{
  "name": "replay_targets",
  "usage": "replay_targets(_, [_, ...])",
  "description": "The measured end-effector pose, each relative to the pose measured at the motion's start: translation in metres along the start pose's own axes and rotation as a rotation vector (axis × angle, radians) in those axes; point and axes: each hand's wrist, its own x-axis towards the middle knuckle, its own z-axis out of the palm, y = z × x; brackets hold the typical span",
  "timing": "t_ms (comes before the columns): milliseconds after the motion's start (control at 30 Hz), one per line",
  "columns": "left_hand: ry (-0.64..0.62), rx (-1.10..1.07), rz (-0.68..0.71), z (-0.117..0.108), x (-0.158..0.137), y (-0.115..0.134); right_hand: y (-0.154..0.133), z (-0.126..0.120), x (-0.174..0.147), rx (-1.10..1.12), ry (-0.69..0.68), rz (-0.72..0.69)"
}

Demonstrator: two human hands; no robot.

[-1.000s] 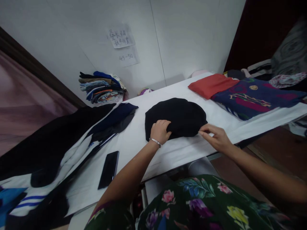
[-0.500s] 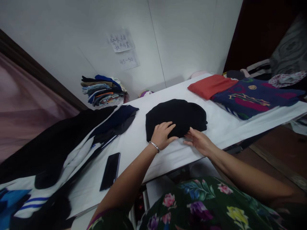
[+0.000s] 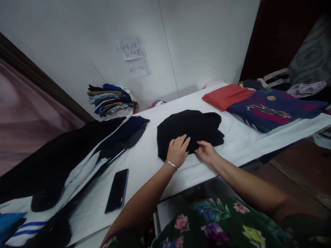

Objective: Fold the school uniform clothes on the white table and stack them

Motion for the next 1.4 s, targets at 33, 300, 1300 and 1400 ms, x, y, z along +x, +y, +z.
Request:
replay_targets(33, [0.008, 0.027, -0.025, 0.001, 0.001, 0.0, -0.002, -0.003, -0.002, 0.013, -0.002, 0.029])
replay_targets(300, [0.06, 0.1, 0.013, 0.023, 0.009, -0.009, -0.052, -0.039, -0.017, -0.173, 0.041, 0.113])
replay_targets(1300, [0.06, 0.087, -0.04, 0.04, -0.011, -0.027, -0.071, -0.026, 0.048, -2.127, -0.118, -0.522])
replay_targets(1400, [0.046, 0.028, -0.034, 0.035, -0.017, -0.025, -0.07, -0.042, 0.057, -2.104, -0.108, -0.5])
